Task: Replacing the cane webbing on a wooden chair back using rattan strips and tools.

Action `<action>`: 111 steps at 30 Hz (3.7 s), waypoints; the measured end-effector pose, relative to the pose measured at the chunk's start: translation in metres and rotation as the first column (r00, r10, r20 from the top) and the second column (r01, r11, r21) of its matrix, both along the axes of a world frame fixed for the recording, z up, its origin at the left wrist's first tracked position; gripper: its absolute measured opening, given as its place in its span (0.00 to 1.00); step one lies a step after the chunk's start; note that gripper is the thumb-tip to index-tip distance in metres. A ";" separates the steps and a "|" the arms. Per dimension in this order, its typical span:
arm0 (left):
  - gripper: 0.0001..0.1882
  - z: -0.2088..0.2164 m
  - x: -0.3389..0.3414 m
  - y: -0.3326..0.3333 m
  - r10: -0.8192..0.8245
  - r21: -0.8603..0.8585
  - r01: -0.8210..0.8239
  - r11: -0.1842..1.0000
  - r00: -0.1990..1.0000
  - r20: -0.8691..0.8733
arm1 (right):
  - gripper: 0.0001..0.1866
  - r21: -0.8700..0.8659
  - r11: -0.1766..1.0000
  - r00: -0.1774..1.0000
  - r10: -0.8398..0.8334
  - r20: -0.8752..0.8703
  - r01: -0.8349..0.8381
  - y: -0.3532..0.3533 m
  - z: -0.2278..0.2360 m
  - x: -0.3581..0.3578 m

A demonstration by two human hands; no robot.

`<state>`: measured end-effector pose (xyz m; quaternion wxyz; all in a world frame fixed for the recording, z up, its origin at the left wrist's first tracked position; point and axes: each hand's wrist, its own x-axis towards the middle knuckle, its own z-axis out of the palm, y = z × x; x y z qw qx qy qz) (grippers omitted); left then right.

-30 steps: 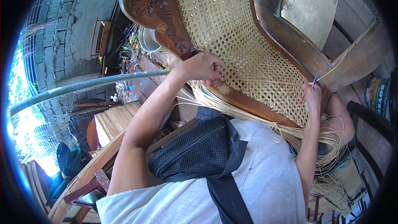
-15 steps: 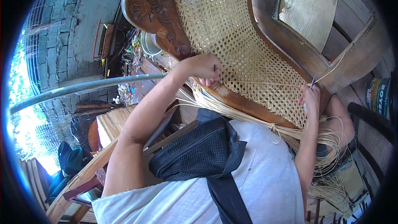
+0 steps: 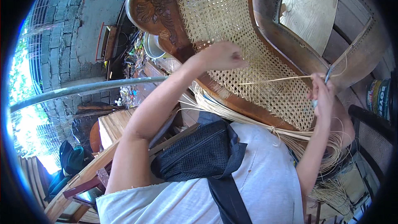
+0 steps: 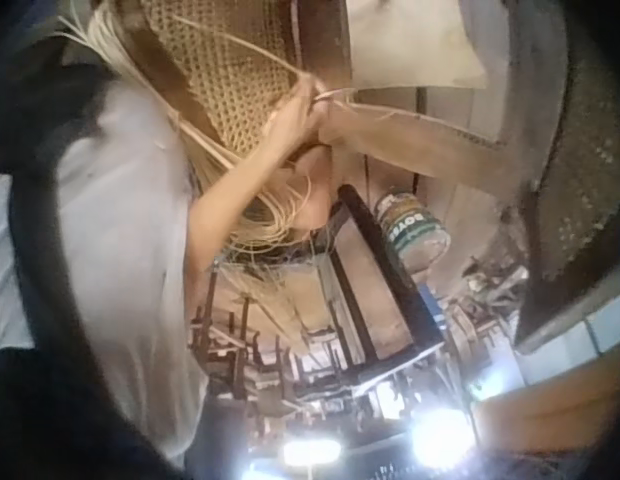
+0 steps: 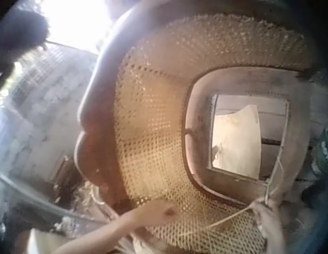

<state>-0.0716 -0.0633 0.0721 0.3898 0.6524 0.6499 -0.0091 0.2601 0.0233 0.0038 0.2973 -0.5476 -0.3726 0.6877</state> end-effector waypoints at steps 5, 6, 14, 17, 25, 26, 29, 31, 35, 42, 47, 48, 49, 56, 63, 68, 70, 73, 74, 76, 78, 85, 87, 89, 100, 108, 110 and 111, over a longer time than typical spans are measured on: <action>0.25 0.020 0.094 0.041 0.160 0.071 -0.233 0.970 0.830 0.535 | 0.08 0.372 0.836 0.913 0.338 0.229 -0.403 -0.001 0.116 -0.059; 0.25 0.029 0.094 0.044 0.165 0.071 -0.239 0.968 0.828 0.536 | 0.08 0.371 0.834 0.911 0.343 0.231 -0.408 0.000 0.121 -0.060; 0.16 0.055 0.077 0.035 0.229 -0.039 -0.349 0.936 0.524 0.820 | 0.13 0.429 0.872 0.967 0.256 0.013 -0.237 -0.009 0.118 -0.061; 0.15 0.080 0.068 0.033 0.138 0.109 -0.425 0.898 0.509 0.850 | 0.22 0.288 0.805 0.854 0.481 0.196 -0.519 -0.011 0.097 -0.061; 0.08 0.181 0.100 0.046 0.034 0.282 -0.498 0.820 0.535 0.844 | 0.22 0.013 0.363 0.328 0.826 0.459 -0.932 -0.094 0.045 -0.113; 0.09 0.172 0.110 0.049 -0.003 0.299 -0.401 0.866 0.594 0.805 | 0.24 0.102 0.346 0.347 0.783 0.517 -0.933 -0.096 0.038 -0.114; 0.08 0.124 0.133 0.053 -0.240 0.397 0.088 0.914 0.905 0.352 | 0.27 0.354 0.253 0.428 0.668 0.609 -0.900 -0.109 -0.011 -0.110; 0.09 0.077 0.134 0.045 -0.239 0.222 0.220 0.950 0.969 0.063 | 0.28 0.452 0.126 0.431 0.598 0.675 -0.883 -0.107 -0.014 -0.104; 0.10 -0.001 0.091 0.025 -0.065 0.038 0.067 0.997 0.997 -0.052 | 0.23 0.084 0.246 0.251 0.796 0.550 -0.966 -0.091 0.035 -0.100; 0.11 -0.054 0.014 -0.024 0.014 0.122 0.007 0.992 0.986 -0.166 | 0.16 0.235 0.491 0.541 0.699 0.467 -0.839 -0.061 0.043 -0.060; 0.10 -0.018 0.015 -0.024 0.155 0.040 -0.152 0.988 0.983 -0.096 | 0.16 0.062 0.498 0.412 0.634 0.655 -0.865 -0.049 0.022 -0.056; 0.09 -0.008 0.014 -0.023 0.187 0.051 -0.182 0.982 0.975 -0.122 | 0.16 0.064 0.501 0.413 0.626 0.661 -0.863 -0.049 0.022 -0.057; 0.10 -0.007 0.008 -0.020 0.145 0.066 -0.140 0.988 0.987 -0.076 | 0.16 0.051 0.484 0.403 0.660 0.634 -0.874 -0.050 0.018 -0.061; 0.08 0.061 0.005 0.000 0.253 0.395 -0.127 0.910 0.925 -0.285 | 0.14 0.191 0.424 0.457 0.719 0.523 -0.886 -0.068 0.011 -0.095; 0.10 0.004 0.058 0.010 -0.200 -0.046 0.196 0.979 0.913 -0.356 | 0.24 0.271 0.123 0.283 0.652 0.703 -0.955 -0.098 0.025 -0.128; 0.11 -0.035 0.047 -0.043 0.210 0.177 -0.178 0.968 0.960 -0.186 | 0.22 0.135 0.038 0.126 0.666 0.736 -0.990 -0.077 0.067 -0.088; 0.11 -0.047 0.032 -0.064 0.202 0.206 -0.169 0.964 0.968 -0.149 | 0.23 -0.076 0.162 0.083 0.789 0.609 -0.984 -0.060 0.086 -0.070; 0.09 -0.049 0.020 -0.064 0.255 0.262 -0.240 0.935 0.967 -0.024 | 0.16 -0.044 0.414 0.303 0.730 0.613 -0.909 -0.024 0.069 -0.050; 0.09 -0.042 0.019 -0.059 0.252 0.259 -0.238 0.936 0.968 -0.021 | 0.16 -0.048 0.417 0.303 0.730 0.612 -0.908 -0.015 0.056 -0.043; 0.10 -0.027 0.016 -0.049 0.235 0.146 -0.224 0.964 0.970 -0.062 | 0.10 -0.011 0.277 0.106 0.403 0.909 -0.961 -0.009 0.024 -0.035; 0.11 -0.030 0.012 -0.043 0.205 0.127 -0.194 0.973 0.975 -0.087 | 0.08 0.137 0.460 0.415 0.583 0.699 -0.877 -0.018 0.019 -0.061; 0.12 -0.041 0.006 -0.042 0.101 0.004 -0.101 0.995 0.987 -0.122 | 0.13 0.053 0.328 0.275 0.682 0.678 -0.943 -0.057 0.020 -0.113; 0.12 -0.041 0.003 -0.043 0.095 0.035 -0.091 0.995 0.987 -0.127 | 0.13 0.013 0.274 0.208 0.697 0.686 -0.962 -0.051 0.032 -0.120; 0.13 -0.038 0.003 -0.041 0.111 -0.019 -0.113 0.993 0.991 -0.080 | 0.13 -0.031 0.222 0.139 0.708 0.693 -0.975 -0.047 0.039 -0.125; 0.12 -0.034 0.010 -0.036 0.053 -0.081 -0.072 0.994 0.975 -0.214 | 0.12 -0.072 0.330 0.236 0.795 0.558 -0.941 -0.047 0.020 -0.135; 0.09 -0.038 0.008 -0.037 0.074 -0.063 -0.083 0.995 0.988 -0.133 | 0.12 -0.078 0.317 0.251 0.858 0.448 -0.945 -0.038 -0.007 -0.132; 0.13 -0.039 0.013 -0.037 -0.034 -0.020 0.031 0.999 0.975 -0.221 | 0.12 -0.044 0.314 0.261 0.852 0.454 -0.948 -0.036 -0.007 -0.133; 0.13 -0.041 0.014 -0.037 -0.033 -0.019 0.030 0.999 0.975 -0.221 | 0.13 -0.052 0.303 0.248 0.855 0.456 -0.951 -0.034 -0.005 -0.134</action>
